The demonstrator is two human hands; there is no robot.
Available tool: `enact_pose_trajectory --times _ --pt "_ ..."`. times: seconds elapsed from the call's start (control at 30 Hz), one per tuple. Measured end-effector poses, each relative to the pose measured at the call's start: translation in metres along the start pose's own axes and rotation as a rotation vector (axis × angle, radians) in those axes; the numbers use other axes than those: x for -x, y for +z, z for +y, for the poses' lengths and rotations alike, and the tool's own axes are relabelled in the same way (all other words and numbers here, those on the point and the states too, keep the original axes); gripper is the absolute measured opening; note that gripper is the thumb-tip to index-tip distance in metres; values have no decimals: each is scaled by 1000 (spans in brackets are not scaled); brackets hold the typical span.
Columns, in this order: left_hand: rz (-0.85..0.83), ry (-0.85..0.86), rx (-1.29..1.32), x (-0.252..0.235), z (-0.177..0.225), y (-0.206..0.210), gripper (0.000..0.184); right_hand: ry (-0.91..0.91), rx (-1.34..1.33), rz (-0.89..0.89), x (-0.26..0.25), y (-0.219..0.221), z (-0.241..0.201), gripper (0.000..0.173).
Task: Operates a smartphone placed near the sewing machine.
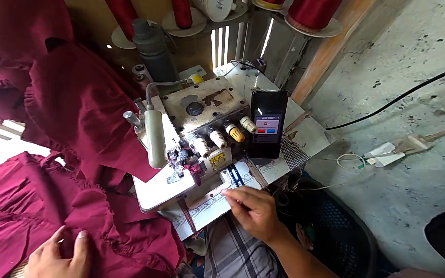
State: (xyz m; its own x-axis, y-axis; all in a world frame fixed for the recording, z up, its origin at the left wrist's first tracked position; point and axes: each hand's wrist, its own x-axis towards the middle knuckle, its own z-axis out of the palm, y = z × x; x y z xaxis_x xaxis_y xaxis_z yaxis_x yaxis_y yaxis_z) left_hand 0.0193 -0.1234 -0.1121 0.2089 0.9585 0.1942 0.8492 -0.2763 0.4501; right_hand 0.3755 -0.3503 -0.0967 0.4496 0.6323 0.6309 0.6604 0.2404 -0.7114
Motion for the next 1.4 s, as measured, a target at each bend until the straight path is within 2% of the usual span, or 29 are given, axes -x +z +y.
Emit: enact_pose_trajectory --times 0.1,0.2,0.23,0.33,0.5,0.63,0.73,0.8,0.97,1.03,1.17,1.4 --pt "88 45 -122 3 7 14 51 91 236 281 -20 -20 10 23" --pt "115 65 -137 5 9 15 51 212 305 441 -49 -54 40 42" --pt "119 69 -135 5 9 15 52 251 271 440 -57 -60 47 46" --pt "112 53 -129 5 10 16 51 329 75 395 -75 -67 60 40" --pt "131 64 -146 5 11 18 50 350 77 390 -83 -63 64 38" --pt "119 67 -131 3 7 16 51 251 118 456 -68 -61 66 43" --pt "78 44 -96 2 6 12 51 116 219 501 -42 -52 53 37" --pt "68 33 -85 0 1 11 51 49 136 371 -22 -33 31 27" --pt "15 31 -88 -12 -8 8 51 -71 -187 -327 0 30 -14 21" --pt "9 -13 -82 -14 1 6 53 -81 -207 -482 5 50 -21 20" --pt "92 -25 -133 -11 14 14 51 -8 -178 -616 10 72 -18 23" --pt "114 -29 -156 -12 10 19 53 175 -182 -605 5 78 -12 24"
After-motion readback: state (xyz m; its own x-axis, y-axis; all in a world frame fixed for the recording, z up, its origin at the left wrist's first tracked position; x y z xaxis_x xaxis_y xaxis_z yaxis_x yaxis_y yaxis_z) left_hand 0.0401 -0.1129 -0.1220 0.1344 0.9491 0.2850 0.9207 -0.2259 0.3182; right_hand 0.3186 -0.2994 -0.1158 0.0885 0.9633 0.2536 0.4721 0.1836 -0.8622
